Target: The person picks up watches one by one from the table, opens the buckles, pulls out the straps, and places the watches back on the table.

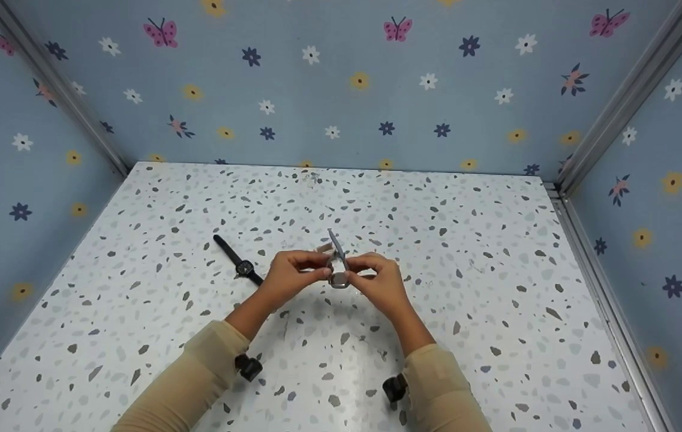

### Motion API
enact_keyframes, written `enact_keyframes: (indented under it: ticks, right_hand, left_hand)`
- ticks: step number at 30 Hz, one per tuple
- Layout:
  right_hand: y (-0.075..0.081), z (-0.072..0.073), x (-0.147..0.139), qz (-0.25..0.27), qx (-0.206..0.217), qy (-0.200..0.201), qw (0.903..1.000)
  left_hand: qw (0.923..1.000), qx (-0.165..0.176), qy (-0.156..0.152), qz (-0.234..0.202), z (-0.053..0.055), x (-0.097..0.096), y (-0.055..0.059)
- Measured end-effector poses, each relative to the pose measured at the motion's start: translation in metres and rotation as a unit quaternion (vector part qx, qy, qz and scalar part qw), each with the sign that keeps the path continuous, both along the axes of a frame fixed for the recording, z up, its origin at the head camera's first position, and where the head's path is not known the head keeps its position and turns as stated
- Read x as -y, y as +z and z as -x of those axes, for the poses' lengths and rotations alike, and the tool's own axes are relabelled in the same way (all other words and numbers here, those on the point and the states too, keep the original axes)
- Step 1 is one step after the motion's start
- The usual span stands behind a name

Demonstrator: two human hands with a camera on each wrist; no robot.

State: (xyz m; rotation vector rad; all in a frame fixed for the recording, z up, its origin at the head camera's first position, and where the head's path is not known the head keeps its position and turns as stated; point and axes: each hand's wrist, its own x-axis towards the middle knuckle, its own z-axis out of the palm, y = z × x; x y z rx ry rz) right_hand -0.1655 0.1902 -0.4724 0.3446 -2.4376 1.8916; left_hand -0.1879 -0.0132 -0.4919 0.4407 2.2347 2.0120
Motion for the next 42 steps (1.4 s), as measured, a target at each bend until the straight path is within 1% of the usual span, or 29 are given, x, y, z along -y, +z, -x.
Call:
enact_keyframes:
  ticks: [2, 6, 12, 15, 20, 25, 28, 33, 42]
  right_hand:
    - [0.006, -0.0031, 0.0016, -0.008, -0.006, 0.005, 0.9999]
    - [0.0086, -0.0049, 0.0029, -0.012, -0.012, 0.011, 0.9998]
    - [0.0059, -0.0053, 0.0036, 0.0, -0.013, 0.015, 0.9998]
    - [0.0046, -0.0051, 0.0034, 0.003, -0.015, 0.013, 0.9998]
    - [0.0041, -0.0051, 0.0029, 0.001, -0.017, 0.011, 0.9998]
    - [0.0035, -0.0056, 0.0018, 0.009, -0.027, 0.013, 0.9995]
    - [0.003, -0.0056, 0.001, 0.016, -0.03, 0.013, 0.9994]
    - [0.0023, -0.0054, 0.0011, 0.02, -0.022, 0.009, 0.9995]
    - [0.0033, -0.006, 0.0018, 0.02, -0.018, 0.011, 0.9996]
  left_hand:
    - [1.0, 0.0, -0.001, -0.006, 0.0001, 0.0001, -0.0017]
    - [0.9999, -0.005, -0.004, -0.012, 0.0001, 0.0004, -0.0045]
    - [0.9999, -0.007, -0.011, -0.005, -0.0004, 0.0006, -0.0056]
    - [0.9999, -0.014, -0.009, 0.0, -0.0001, 0.0008, -0.0056]
    - [0.9998, -0.019, -0.004, -0.006, 0.0008, 0.0005, -0.0056]
    - [0.9999, -0.007, 0.0, -0.011, 0.0001, 0.0008, -0.0059]
    - [0.9998, 0.002, 0.003, -0.021, -0.0006, 0.0014, -0.0061]
    - [0.9993, 0.012, 0.007, -0.034, -0.0011, 0.0021, -0.0057]
    - [0.9989, 0.028, 0.009, -0.035, -0.0012, 0.002, -0.0044]
